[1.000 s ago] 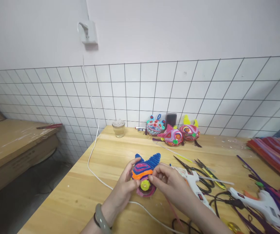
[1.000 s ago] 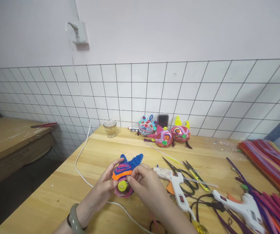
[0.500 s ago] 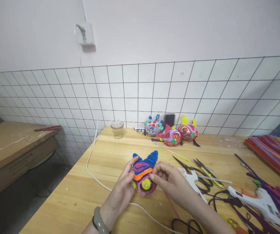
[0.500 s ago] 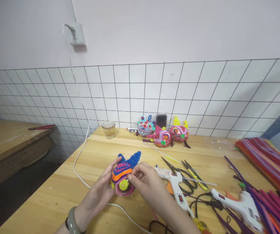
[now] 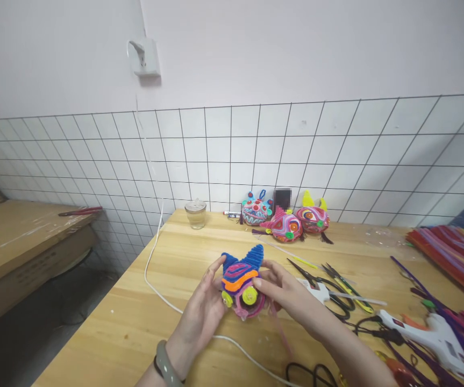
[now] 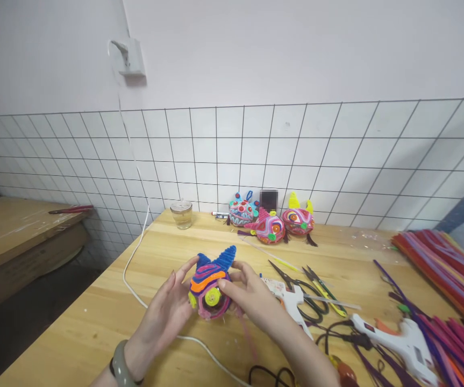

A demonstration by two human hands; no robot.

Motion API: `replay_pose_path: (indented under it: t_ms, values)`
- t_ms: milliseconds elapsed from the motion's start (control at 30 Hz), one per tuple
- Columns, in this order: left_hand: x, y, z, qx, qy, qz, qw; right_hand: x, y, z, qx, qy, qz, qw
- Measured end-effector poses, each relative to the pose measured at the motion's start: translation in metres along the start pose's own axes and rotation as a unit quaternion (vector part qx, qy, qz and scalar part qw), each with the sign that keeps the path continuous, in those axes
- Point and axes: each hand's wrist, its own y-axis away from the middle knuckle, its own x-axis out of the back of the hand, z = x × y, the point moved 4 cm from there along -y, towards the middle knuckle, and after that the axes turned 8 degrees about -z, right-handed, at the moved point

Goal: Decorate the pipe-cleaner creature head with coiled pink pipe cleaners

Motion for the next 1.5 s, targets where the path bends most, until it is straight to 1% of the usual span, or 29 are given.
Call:
replay_pose_path:
  t_ms: [67, 133, 300, 367, 433, 500, 567, 600, 733, 833, 933, 1033, 1133, 1300, 1500]
  values:
    - [0.000, 0.000, 0.000, -0.001, -0.006, -0.003, 1.000, -0.005, 0.003, -0.003, -0.031, -0.020, -0.059, 0.998]
    - [0.000, 0.001, 0.000, -0.002, -0.012, -0.006, 1.000, -0.007, 0.005, -0.002, -0.050, -0.055, -0.096, 0.993]
    - [0.000, 0.002, 0.003, 0.021, -0.036, -0.034, 0.999, -0.004, 0.004, 0.006, -0.045, -0.164, -0.123, 0.978]
    - [-0.001, 0.002, 0.006, 0.028, -0.063, -0.045, 0.997, -0.003, 0.002, 0.009, -0.047, -0.219, -0.151, 0.963]
    - [0.002, 0.000, 0.010, 0.024, -0.104, -0.033, 0.994, -0.001, 0.001, 0.009, -0.047, -0.269, -0.167, 0.947]
    - [0.010, -0.002, 0.015, 0.006, -0.156, 0.028, 0.987, 0.003, -0.001, 0.009, -0.046, -0.304, -0.161, 0.938]
    - [0.021, -0.004, 0.019, -0.020, -0.198, 0.112, 0.974, 0.008, -0.002, 0.009, -0.041, -0.324, -0.148, 0.933]
    - [0.025, -0.005, 0.021, -0.029, -0.204, 0.136, 0.969, 0.011, -0.002, 0.009, -0.040, -0.330, -0.143, 0.932]
    - [0.037, -0.008, 0.023, -0.046, -0.189, 0.180, 0.964, 0.020, -0.004, 0.007, -0.026, -0.350, -0.106, 0.930]
    - [0.041, -0.006, 0.027, -0.056, -0.172, 0.208, 0.961, 0.024, -0.005, 0.006, -0.019, -0.364, -0.082, 0.928]
    - [0.041, -0.004, 0.031, -0.068, -0.156, 0.221, 0.960, 0.023, -0.005, 0.006, -0.022, -0.356, -0.085, 0.930]
    - [0.041, -0.004, 0.031, -0.067, -0.154, 0.218, 0.961, 0.020, -0.004, 0.006, -0.030, -0.332, -0.091, 0.938]
    - [0.042, -0.005, 0.028, -0.057, -0.173, 0.216, 0.959, 0.018, -0.004, 0.008, -0.036, -0.316, -0.094, 0.943]
    - [0.043, -0.007, 0.027, -0.046, -0.218, 0.216, 0.951, 0.017, -0.005, 0.010, -0.040, -0.325, -0.102, 0.939]
    - [0.041, -0.007, 0.026, -0.038, -0.241, 0.213, 0.946, 0.013, -0.006, 0.009, -0.051, -0.323, -0.089, 0.941]
